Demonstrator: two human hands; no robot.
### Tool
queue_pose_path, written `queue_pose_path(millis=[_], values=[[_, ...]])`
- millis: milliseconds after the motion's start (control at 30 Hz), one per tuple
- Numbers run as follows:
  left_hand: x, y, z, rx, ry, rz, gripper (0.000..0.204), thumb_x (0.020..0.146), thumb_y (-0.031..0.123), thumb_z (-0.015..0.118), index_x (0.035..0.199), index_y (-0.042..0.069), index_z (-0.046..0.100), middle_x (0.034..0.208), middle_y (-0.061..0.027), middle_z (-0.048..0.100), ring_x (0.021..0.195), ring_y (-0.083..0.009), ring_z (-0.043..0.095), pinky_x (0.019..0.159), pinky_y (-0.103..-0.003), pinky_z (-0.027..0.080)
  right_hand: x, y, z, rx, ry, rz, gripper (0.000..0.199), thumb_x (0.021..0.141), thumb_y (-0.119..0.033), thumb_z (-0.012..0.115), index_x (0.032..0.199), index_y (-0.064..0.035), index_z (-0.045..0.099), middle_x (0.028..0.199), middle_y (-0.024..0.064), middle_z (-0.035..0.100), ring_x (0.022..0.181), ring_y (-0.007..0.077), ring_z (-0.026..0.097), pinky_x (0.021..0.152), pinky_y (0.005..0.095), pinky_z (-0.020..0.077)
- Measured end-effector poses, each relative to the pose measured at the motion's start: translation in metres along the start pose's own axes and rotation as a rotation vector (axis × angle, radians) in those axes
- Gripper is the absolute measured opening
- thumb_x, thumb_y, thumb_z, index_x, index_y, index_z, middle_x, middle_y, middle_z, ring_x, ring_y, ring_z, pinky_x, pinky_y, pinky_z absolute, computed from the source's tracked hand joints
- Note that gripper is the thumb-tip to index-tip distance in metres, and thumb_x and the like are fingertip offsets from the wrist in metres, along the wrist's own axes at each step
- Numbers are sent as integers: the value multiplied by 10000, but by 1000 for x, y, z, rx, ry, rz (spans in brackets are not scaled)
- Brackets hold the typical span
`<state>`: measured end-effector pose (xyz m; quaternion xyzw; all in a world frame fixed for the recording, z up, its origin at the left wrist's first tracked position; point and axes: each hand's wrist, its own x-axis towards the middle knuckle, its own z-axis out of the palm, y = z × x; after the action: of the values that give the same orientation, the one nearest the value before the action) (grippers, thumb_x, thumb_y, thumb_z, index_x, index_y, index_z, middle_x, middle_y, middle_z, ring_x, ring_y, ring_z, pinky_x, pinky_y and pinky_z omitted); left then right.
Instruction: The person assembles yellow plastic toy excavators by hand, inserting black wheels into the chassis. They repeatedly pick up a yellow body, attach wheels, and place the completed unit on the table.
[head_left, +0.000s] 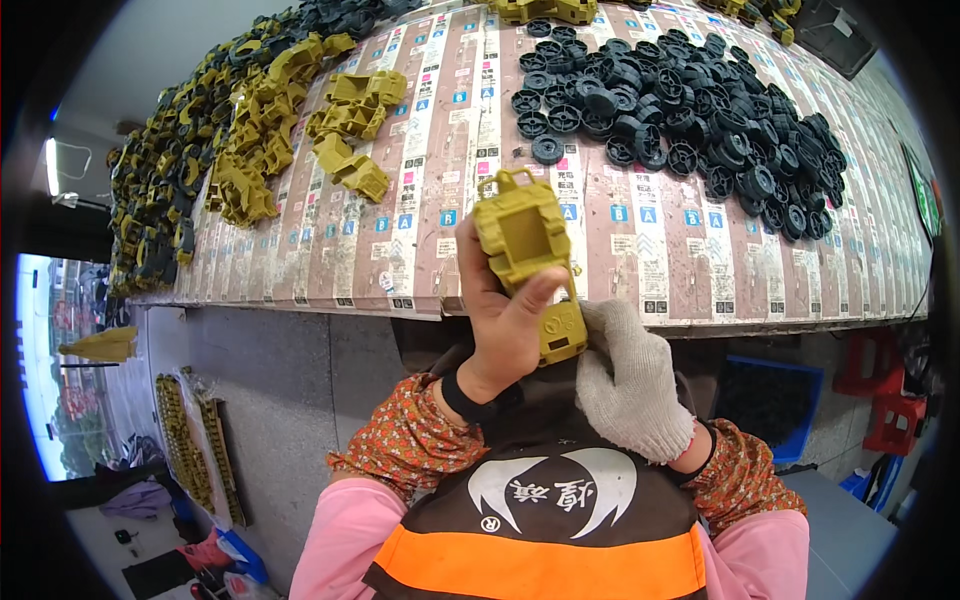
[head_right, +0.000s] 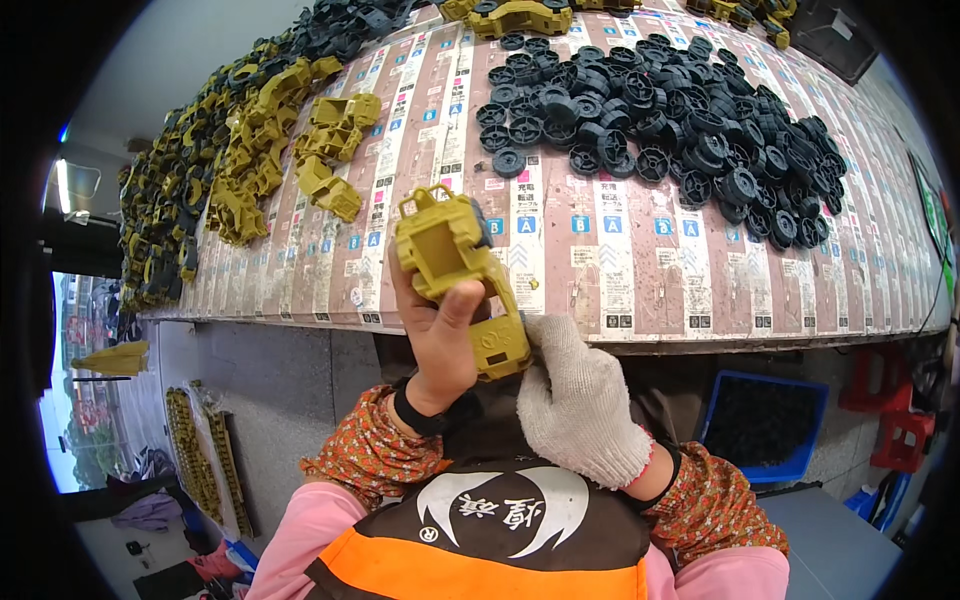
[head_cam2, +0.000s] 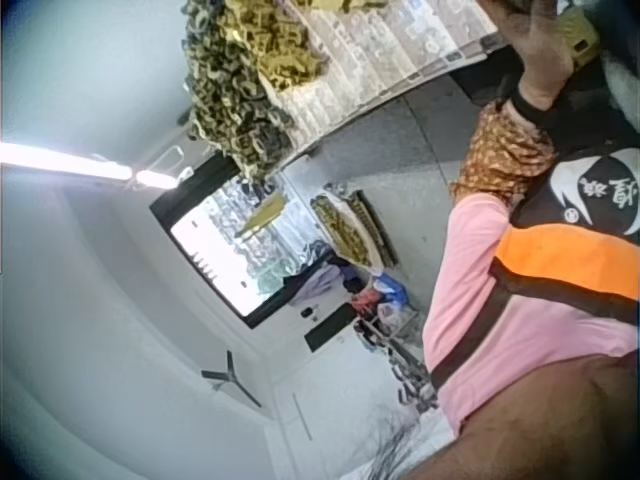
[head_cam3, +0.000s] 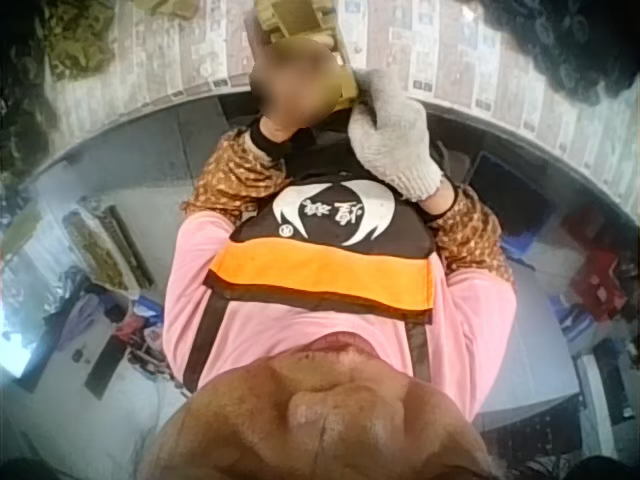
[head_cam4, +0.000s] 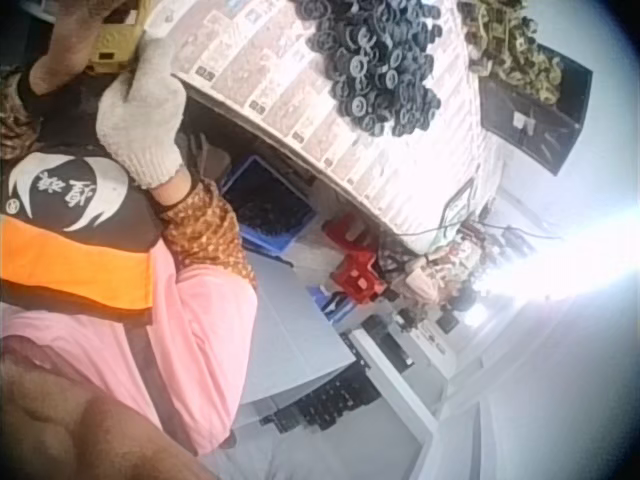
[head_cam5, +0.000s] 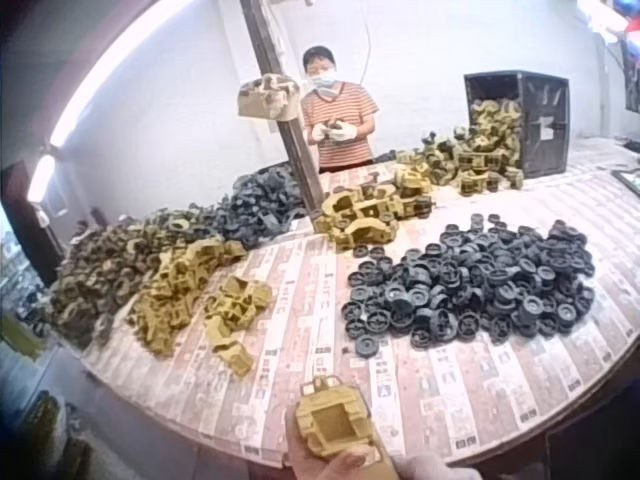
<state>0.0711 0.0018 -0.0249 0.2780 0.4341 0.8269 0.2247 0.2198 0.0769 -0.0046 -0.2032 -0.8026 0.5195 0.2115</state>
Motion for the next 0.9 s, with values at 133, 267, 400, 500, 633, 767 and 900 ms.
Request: queue_pose_path(millis=[133, 267, 400, 500, 633, 767, 900], values=[[-3, -5, 2, 74, -109, 77, 817, 945, 174, 850, 1558, 49, 325, 1419, -95, 565, 1268, -190, 610, 1082, -365, 512, 2, -8, -9, -121, -34, 3, 278, 873, 21, 606, 1149, -14, 613, 856, 287, 694, 813, 507, 703, 722, 559, 570], [14, 6, 4, 191, -217, -199, 802, 944, 164, 839, 1555, 102, 324, 1350, -118, 598, 1165, -192, 659, 1030, -361, 529, 26, 0, -41, -309, -75, -58, 270, 876, -21, 632, 1145, -34, 650, 827, 232, 716, 737, 438, 735, 702, 524, 585], [29, 28, -2, 614, -610, -424, 852, 914, 140, 834, 1567, 167, 287, 1171, -192, 668, 1045, -266, 712, 952, -393, 546, 46, -20, -73, 21, 161, -116, 536, 884, -94, 762, 1403, -76, 631, 1280, 172, 699, 1074, 255, 731, 894, 380, 580], [32, 27, -1, 603, -693, -515, 894, 911, 136, 821, 1588, 171, 238, 1191, -182, 668, 1050, -243, 707, 911, -364, 552, 47, -21, -80, -36, -135, -145, 572, 874, -104, 803, 1417, -83, 626, 1349, 122, 667, 1182, 234, 680, 961, 382, 564], [53, 56, -9, 333, -629, -905, 882, 956, 164, 716, 1667, 178, 194, 1308, -130, 609, 1111, -176, 654, 932, -282, 524, 40, -7, -96, 343, -177, 317, 448, 906, -110, 801, 1320, -29, 650, 1159, 93, 704, 972, 166, 707, 819, 325, 596], [46, 34, -30, -445, -443, -769, 1081, 915, 593, 802, 1697, 215, 159, 1586, -141, 487, 1349, -318, 591, 954, -410, 555, 30, 1, -100, 617, 118, 520, 290, 988, -160, 736, 1212, 6, 655, 1026, 72, 708, 854, 111, 685, 696, 265, 581], [42, 12, -7, -145, -297, -631, 865, 994, 354, 780, 1656, 220, 241, 1483, -91, 548, 1337, -306, 602, 1026, -467, 570, 13, 5, -84, 467, 167, 428, 279, 996, -180, 758, 1188, -7, 652, 1018, 73, 701, 859, 111, 667, 752, 285, 574]])
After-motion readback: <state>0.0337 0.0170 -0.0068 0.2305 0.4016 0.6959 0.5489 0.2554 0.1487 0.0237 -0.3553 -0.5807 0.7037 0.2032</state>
